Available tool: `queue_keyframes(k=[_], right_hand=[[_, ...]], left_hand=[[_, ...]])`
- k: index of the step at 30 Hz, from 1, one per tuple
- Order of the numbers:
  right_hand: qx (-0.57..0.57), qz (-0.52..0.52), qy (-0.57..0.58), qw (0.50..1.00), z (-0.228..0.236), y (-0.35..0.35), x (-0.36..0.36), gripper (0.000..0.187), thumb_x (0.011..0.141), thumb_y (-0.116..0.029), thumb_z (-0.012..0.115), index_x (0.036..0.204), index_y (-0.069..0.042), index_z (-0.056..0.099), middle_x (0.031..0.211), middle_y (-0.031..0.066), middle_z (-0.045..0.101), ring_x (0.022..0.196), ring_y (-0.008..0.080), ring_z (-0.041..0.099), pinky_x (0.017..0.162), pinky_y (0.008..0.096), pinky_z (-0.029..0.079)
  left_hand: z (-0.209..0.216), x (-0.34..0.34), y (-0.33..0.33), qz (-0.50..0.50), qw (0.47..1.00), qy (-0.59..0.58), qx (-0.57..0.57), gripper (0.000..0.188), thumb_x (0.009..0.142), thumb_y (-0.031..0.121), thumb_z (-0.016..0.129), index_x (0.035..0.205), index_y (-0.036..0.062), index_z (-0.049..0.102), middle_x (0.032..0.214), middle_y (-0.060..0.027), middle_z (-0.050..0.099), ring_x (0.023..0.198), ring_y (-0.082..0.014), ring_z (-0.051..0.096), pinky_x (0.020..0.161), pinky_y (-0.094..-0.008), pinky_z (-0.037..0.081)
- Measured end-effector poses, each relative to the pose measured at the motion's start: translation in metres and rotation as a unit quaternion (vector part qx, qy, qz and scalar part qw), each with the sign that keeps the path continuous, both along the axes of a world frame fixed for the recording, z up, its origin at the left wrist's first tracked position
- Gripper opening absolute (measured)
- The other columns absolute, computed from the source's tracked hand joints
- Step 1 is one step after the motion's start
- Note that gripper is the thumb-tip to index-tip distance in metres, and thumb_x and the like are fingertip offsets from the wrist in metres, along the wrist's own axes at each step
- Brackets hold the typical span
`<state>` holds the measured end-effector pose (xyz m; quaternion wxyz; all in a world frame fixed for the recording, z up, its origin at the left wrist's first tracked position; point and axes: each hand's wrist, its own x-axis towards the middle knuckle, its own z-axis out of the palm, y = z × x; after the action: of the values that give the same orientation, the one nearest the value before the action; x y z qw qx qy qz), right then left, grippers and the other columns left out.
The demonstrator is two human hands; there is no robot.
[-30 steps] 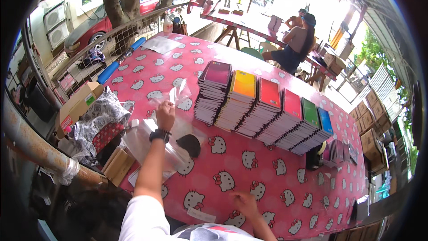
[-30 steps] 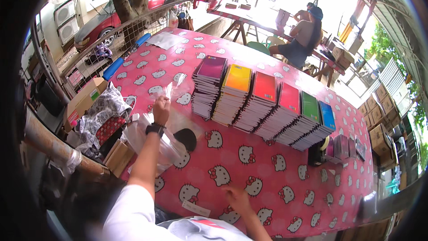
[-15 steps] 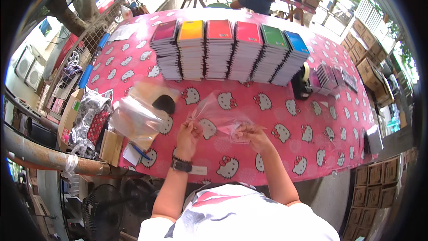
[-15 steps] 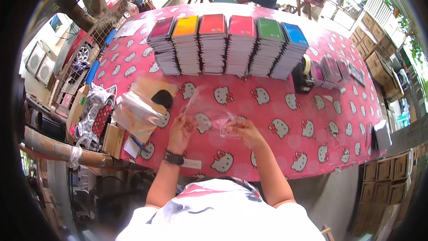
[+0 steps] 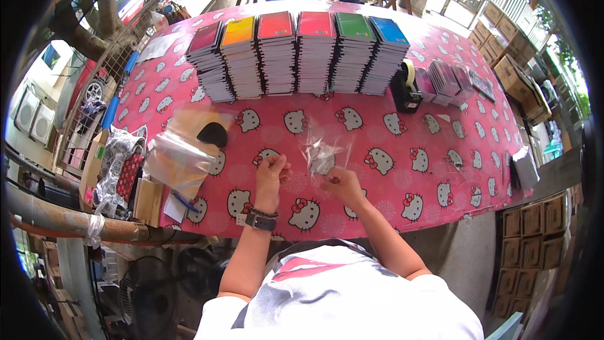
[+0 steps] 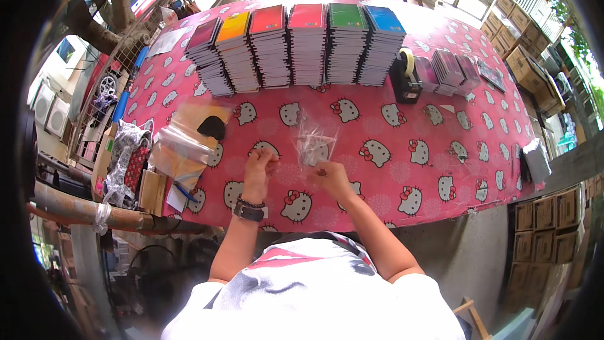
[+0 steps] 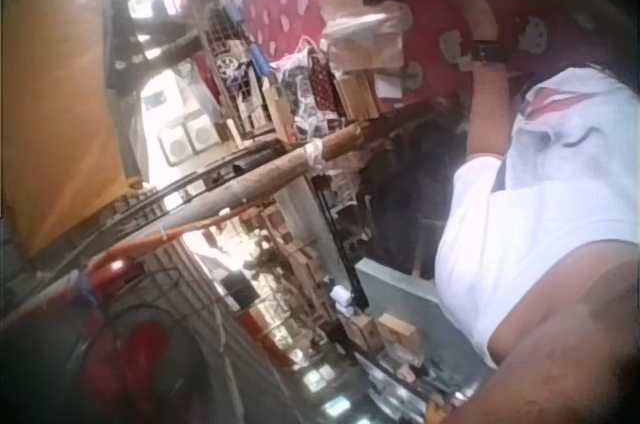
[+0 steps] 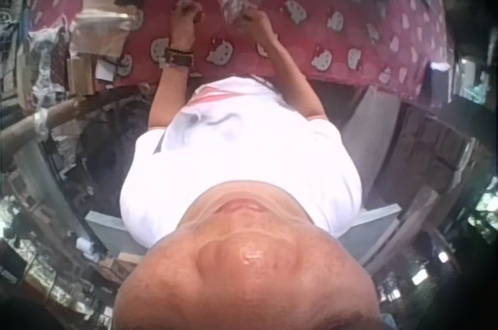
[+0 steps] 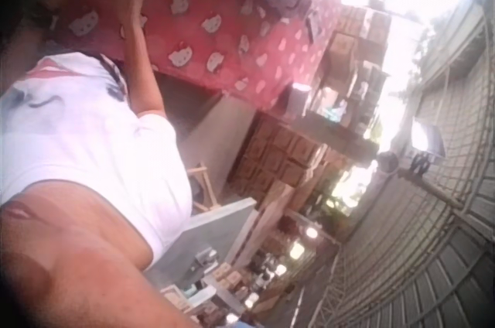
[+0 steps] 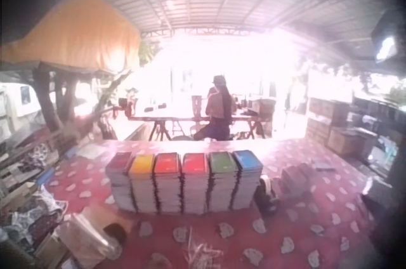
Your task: The person places small notebooks into plastic bags, seals the bags using tape from a dispenser, and organizes the packaged notebooks on the table.
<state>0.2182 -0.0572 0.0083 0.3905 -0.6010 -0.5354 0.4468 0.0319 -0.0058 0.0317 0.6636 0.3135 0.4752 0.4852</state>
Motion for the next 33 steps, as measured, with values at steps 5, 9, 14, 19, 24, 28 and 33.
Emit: queue_keyframes(k=[5,9,14,19,24,28,33], right_hand=[[0.139,0.064,-0.103,0.983,0.001,-0.005,-0.024,0.022,0.077,-0.019,0.07,0.079,-0.001,0.058,0.062,0.0026,0.057,0.056,0.0089,0.054,0.05,0.0286,0.042],[0.006,0.107,-0.032,0.994,0.007,-0.007,-0.015,0.023,0.075,-0.023,0.069,0.08,-0.001,0.06,0.063,0.0121,0.059,0.056,0.0157,0.058,0.052,0.0322,0.043],[0.099,0.174,-0.188,0.961,-0.004,-0.002,-0.015,0.029,0.08,-0.028,0.065,0.075,0.0,0.062,0.064,0.0059,0.061,0.059,0.0196,0.059,0.053,0.0317,0.042],[-0.083,-0.103,0.239,0.962,-0.032,-0.001,0.002,0.025,0.086,-0.028,0.056,0.082,-0.004,0.059,0.069,0.0036,0.058,0.059,0.0174,0.056,0.056,0.0321,0.044],[-0.031,-0.316,0.346,0.883,-0.035,-0.012,0.038,0.021,0.087,-0.019,0.055,0.103,-0.007,0.051,0.085,0.0048,0.054,0.072,0.0146,0.053,0.066,0.0295,0.043],[0.325,-0.348,-0.112,0.872,0.035,-0.007,0.01,0.024,0.082,-0.012,0.06,0.104,-0.005,0.05,0.09,0.0074,0.056,0.086,0.0211,0.053,0.077,0.0342,0.042],[0.166,0.11,-0.374,0.906,0.008,0.027,-0.037,0.03,0.072,-0.013,0.064,0.1,-0.006,0.058,0.113,0.0125,0.051,0.106,0.0285,0.047,0.085,0.0417,0.041]], left_hand=[[0.0,0.02,-0.001,-0.118,0.969,0.152,0.158,0.036,0.077,0.019,0.072,0.102,0.0008,0.054,0.085,-0.004,0.061,0.07,-0.0101,0.058,0.061,-0.0234,0.046],[0.004,0.0,0.005,-0.134,0.986,0.081,0.06,0.036,0.077,0.012,0.068,0.108,0.0,0.054,0.086,-0.0042,0.061,0.073,-0.0098,0.057,0.063,-0.0234,0.047],[0.042,0.013,-0.013,-0.169,0.947,0.249,0.113,0.037,0.075,0.007,0.069,0.108,0.0005,0.055,0.083,-0.0038,0.061,0.066,-0.0091,0.056,0.058,-0.0231,0.045],[-0.019,-0.044,0.011,-0.05,0.955,0.239,0.169,0.046,0.073,0.004,0.07,0.113,0.0012,0.048,0.07,-0.005,0.059,0.061,-0.0103,0.057,0.052,-0.0231,0.044],[-0.029,-0.057,-0.011,0.021,0.978,0.192,0.08,0.048,0.074,0.001,0.068,0.115,0.0002,0.043,0.067,-0.0051,0.056,0.056,-0.0109,0.055,0.047,-0.022,0.042],[-0.043,-0.076,-0.018,0.0,0.962,0.264,0.07,0.051,0.073,0.004,0.069,0.117,0.0015,0.043,0.068,-0.0053,0.057,0.058,-0.0115,0.056,0.05,-0.0241,0.044],[-0.047,-0.066,-0.017,0.006,0.925,0.343,0.164,0.047,0.071,0.005,0.069,0.112,0.001,0.046,0.069,-0.0062,0.057,0.059,-0.0159,0.056,0.052,-0.0292,0.045]])
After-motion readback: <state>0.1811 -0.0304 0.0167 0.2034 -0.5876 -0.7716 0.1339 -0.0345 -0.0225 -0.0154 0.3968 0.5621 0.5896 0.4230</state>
